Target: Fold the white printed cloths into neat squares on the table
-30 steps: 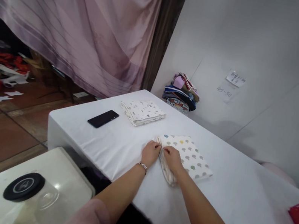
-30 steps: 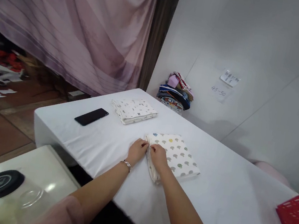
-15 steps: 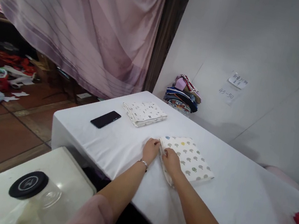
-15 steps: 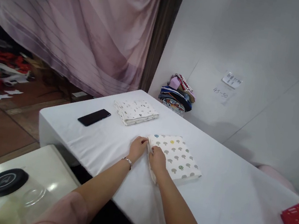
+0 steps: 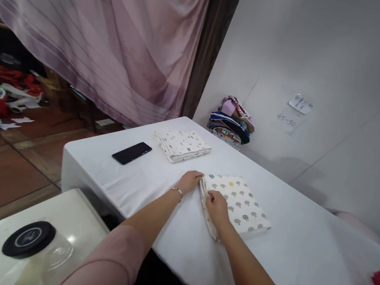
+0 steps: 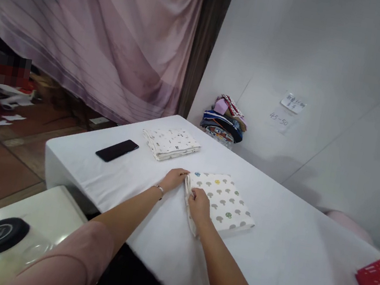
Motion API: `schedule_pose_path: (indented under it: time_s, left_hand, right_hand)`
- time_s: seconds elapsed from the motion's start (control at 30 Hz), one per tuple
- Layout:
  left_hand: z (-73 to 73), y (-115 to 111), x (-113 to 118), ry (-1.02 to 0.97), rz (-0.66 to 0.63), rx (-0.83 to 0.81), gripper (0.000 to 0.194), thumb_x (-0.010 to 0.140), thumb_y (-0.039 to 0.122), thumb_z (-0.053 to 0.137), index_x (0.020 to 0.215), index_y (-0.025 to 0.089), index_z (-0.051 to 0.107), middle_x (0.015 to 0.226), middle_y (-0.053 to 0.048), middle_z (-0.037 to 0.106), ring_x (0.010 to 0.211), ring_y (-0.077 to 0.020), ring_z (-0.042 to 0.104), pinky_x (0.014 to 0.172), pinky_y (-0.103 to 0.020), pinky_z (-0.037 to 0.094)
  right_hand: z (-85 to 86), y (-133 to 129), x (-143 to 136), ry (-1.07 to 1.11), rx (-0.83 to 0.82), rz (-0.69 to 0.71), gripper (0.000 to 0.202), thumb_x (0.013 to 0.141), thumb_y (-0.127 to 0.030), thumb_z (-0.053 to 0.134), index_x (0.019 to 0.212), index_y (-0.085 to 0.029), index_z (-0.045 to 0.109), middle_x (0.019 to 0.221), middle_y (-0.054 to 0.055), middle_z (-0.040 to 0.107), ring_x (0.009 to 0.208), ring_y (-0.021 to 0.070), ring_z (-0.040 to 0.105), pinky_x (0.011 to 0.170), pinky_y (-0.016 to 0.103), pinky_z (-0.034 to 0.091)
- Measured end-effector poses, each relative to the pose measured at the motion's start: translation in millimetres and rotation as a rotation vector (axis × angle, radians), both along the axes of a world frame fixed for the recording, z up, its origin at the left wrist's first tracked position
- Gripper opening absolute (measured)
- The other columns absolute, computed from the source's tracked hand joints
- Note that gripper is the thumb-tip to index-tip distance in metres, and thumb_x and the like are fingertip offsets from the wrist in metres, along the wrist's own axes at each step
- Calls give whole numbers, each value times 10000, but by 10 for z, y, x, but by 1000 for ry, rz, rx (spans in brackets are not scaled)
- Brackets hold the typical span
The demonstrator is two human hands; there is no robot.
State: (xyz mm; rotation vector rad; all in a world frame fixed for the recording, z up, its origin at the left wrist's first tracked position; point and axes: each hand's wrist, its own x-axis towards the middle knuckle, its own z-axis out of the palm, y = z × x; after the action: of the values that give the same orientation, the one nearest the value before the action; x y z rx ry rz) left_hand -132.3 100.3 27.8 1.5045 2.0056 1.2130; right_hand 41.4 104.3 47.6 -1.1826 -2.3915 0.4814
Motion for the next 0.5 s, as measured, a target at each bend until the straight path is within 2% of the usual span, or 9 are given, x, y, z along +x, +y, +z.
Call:
schedule_pose_path:
  time_s: [0.17,0.5]
  left_hand:
    - [45,6,-87,61,-84,-12,286,804,229,527,1047,287,665,1049,22,668,964,-155,586,850,-245,433]
    - [142,-18,-71,130,-152,1,341,828,205,472,1107,319,631,1092,36,643,1040,-153,524,930,-260,389]
  right_hand:
    - [-27,28,-5,-7,22,14,249,746,-159,455,928,-194,622,824,26,594,737,160,525,713,262,392]
    - [22,-10,-27,-85,22,-1,299,750,-140,456,1004,-202,601,836,24,587,733,155,510,702,250,373]
